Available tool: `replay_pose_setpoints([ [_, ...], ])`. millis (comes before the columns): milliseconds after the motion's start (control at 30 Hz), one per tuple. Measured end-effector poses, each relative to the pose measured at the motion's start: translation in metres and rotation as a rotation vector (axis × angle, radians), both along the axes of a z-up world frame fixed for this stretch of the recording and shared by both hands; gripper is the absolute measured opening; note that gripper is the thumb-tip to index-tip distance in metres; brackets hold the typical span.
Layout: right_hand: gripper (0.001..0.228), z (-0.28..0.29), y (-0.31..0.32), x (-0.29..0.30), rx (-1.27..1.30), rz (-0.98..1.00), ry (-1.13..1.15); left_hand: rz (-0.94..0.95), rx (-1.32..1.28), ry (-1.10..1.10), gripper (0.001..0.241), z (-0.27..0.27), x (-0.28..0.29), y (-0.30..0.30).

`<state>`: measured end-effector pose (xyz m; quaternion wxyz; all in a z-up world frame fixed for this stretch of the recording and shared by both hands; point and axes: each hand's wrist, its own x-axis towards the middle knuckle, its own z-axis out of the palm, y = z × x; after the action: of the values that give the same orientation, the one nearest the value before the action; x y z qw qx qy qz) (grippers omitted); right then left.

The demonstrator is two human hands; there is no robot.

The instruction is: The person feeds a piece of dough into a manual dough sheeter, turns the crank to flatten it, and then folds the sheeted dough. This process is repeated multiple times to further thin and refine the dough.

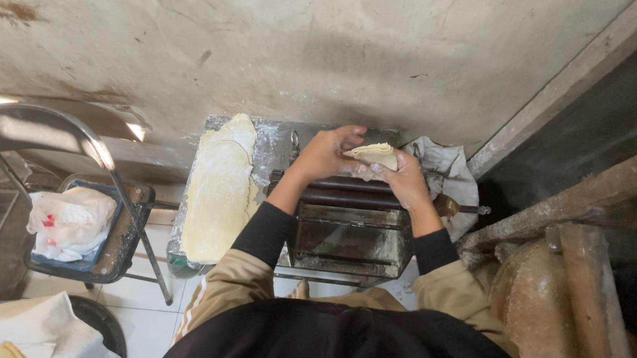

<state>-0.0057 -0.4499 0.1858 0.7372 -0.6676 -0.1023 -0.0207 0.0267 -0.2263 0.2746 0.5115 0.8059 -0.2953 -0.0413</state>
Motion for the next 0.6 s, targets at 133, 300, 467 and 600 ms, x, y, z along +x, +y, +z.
replay_pose_setpoints([
  [133, 0.030, -0.004, 0.000, 0.001, 0.202, 0.001, 0.042, 0.084, 0.475, -0.235, 0.048, 0.032, -0.012, -0.019],
  [300, 0.028, -0.001, -0.009, 0.003, 0.260, -0.005, 0.012, 0.049, 0.587, -0.389, 0.028, 0.039, -0.002, -0.033],
  [467, 0.030, 0.006, -0.012, 0.005, 0.208, -0.092, -0.016, -0.017, 0.561, -0.377, 0.033, 0.037, 0.020, -0.045],
  [600, 0.027, 0.009, -0.010, -0.002, 0.211, -0.090, 0.035, -0.026, 0.562, -0.323, 0.040, 0.035, 0.022, -0.043],
])
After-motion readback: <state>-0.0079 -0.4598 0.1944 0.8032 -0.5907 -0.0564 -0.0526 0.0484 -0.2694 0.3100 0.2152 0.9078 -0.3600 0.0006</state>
